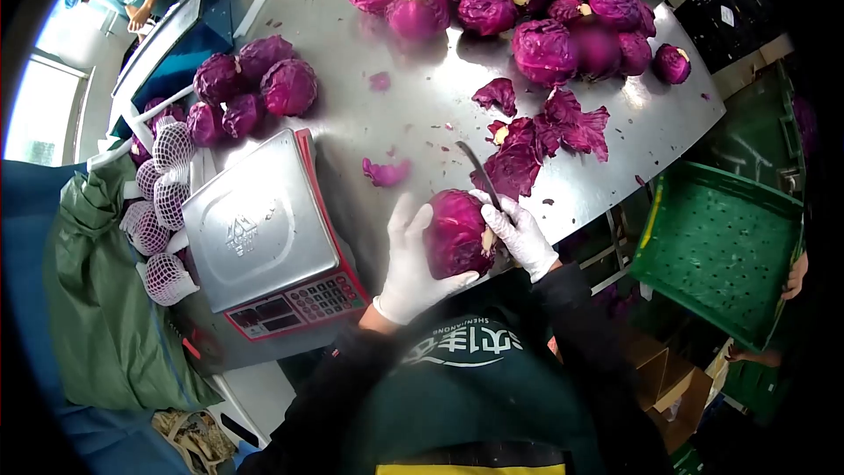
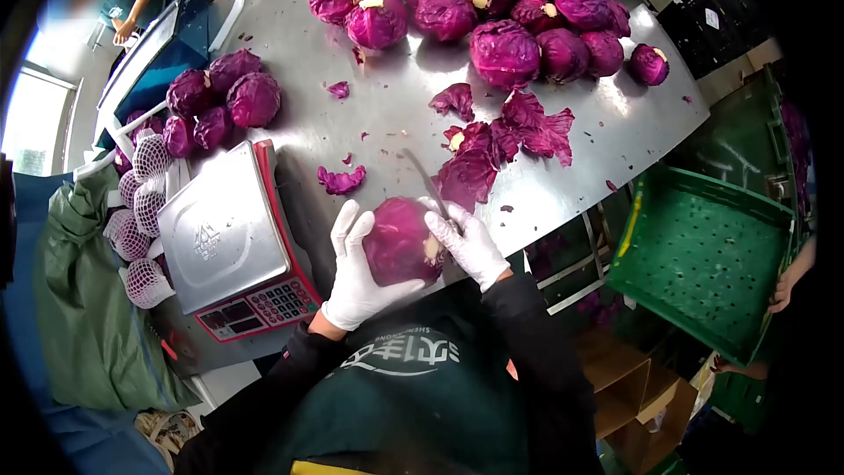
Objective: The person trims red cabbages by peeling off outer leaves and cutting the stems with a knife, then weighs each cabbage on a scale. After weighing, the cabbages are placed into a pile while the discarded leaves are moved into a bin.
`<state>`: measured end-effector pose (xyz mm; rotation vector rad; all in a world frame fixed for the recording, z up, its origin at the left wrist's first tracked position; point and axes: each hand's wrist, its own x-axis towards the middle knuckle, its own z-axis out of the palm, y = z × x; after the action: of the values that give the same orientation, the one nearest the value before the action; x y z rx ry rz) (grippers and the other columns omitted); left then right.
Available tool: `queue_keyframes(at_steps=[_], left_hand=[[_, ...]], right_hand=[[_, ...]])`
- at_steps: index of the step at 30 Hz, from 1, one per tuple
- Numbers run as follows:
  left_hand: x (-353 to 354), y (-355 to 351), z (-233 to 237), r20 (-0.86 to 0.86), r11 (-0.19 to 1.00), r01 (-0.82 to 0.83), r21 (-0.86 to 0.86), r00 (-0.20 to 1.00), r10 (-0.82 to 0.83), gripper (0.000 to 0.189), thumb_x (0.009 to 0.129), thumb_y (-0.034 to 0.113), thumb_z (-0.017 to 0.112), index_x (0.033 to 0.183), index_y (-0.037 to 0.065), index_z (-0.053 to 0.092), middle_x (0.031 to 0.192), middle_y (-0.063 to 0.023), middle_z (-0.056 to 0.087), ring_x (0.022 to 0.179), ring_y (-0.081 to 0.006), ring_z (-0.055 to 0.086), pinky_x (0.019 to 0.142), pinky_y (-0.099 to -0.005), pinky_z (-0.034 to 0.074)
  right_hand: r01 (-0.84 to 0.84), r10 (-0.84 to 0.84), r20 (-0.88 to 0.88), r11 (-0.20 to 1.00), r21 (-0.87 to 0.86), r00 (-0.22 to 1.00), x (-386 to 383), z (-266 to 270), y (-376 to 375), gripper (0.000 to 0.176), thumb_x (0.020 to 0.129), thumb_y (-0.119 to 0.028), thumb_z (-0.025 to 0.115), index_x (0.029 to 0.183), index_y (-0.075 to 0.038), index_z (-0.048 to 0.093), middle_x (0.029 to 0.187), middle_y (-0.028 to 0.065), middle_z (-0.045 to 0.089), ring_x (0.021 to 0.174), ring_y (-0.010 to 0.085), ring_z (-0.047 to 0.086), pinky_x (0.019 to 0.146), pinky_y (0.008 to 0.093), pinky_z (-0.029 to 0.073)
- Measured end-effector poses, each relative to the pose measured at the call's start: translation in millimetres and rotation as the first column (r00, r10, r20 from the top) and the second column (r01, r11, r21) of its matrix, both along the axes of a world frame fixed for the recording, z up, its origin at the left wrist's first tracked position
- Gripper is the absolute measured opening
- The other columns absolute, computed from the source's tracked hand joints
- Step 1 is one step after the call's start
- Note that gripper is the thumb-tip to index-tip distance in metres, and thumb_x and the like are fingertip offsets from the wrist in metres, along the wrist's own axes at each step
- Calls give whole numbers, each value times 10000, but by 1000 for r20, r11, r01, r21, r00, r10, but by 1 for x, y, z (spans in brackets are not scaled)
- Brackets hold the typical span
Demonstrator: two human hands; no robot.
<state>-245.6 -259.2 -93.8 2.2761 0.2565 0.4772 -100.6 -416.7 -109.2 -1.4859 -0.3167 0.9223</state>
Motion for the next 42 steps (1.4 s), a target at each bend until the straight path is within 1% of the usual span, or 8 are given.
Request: queue_keyframes(at_steps=[5, 12, 14, 19, 23, 26, 33, 42], left_hand=[[-20, -2, -3, -172, 997, 34, 73, 985, -21, 1249, 628, 278, 937, 1559, 2, 152, 1538, -283, 238, 1444, -397, 274, 1166, -475, 294], [18, 1, 1, -110, 989, -137, -47, 985, 132, 1220, 595, 270, 963, 1483, -36, 185, 1453, -224, 268, 1348, -371, 350, 1163, -439, 306], [27, 15, -4, -121, 925, -47, -378, 993, 0, 1158, 629, 202, 938, 1497, -21, 204, 1468, -221, 302, 1387, -340, 353, 1160, -402, 315], [33, 27, 39, -328, 970, 199, 138, 934, -145, 1138, 651, 184, 908, 1551, 36, 227, 1384, -206, 411, 1315, -334, 429, 1099, -366, 374], [39, 51, 60, -555, 954, 163, -252, 783, -280, 1105, 596, 265, 921, 1507, 37, 339, 1304, -238, 414, 1170, -364, 419, 1024, -449, 386], [51, 41, 60, -387, 943, 266, 201, 906, -173, 993, 573, 295, 932, 1386, 11, 437, 1333, -263, 386, 1250, -408, 378, 1074, -485, 347], [44, 21, 30, -295, 953, 83, -293, 940, -173, 1019, 611, 248, 928, 1388, -33, 331, 1490, -294, 328, 1393, -426, 365, 1155, -472, 309], [84, -6, 30, -58, 971, 237, -25, 970, -238, 957, 561, 136, 887, 1350, -37, 372, 1393, -295, 406, 1280, -482, 426, 1025, -490, 410]], right_hand=[[126, -144, -180, 986, -108, 973, -19, 10, -6, 554, 940, -455, 684, 1342, -111, 517, 829, -54, 552, 590, 27, 465, 477, 194, 355], [267, -292, -188, 952, -148, 938, -37, 15, 12, 431, 924, -428, 720, 1115, -118, 489, 746, -68, 489, 535, 34, 424, 460, 216, 349], [253, -290, -195, 948, -194, 937, -31, 16, 7, 400, 938, -414, 706, 1098, -108, 504, 727, -74, 456, 531, 33, 412, 463, 218, 346], [284, -306, -116, 943, -172, 945, -31, -13, -1, 340, 968, -368, 673, 1070, -63, 561, 783, -17, 567, 611, 52, 501, 550, 221, 414], [237, -217, 210, 969, -71, 953, 0, -4, 13, 319, 981, -260, 654, 1140, -2, 555, 959, 68, 635, 918, 130, 610, 837, 290, 499], [64, -26, 356, 993, -96, 934, 15, -10, 25, 349, 1021, -326, 560, 1125, 6, 580, 1030, 167, 667, 968, 295, 660, 859, 354, 508], [198, -37, 492, 939, -280, 870, -3, 33, -8, 291, 1027, -224, 505, 1262, -68, 577, 999, 189, 680, 895, 382, 662, 768, 416, 530], [246, 124, 745, 898, -365, 655, -22, 30, -31, 568, 1001, -290, 532, 1535, -201, 364, 822, 147, 687, 610, 352, 646, 545, 443, 516]])
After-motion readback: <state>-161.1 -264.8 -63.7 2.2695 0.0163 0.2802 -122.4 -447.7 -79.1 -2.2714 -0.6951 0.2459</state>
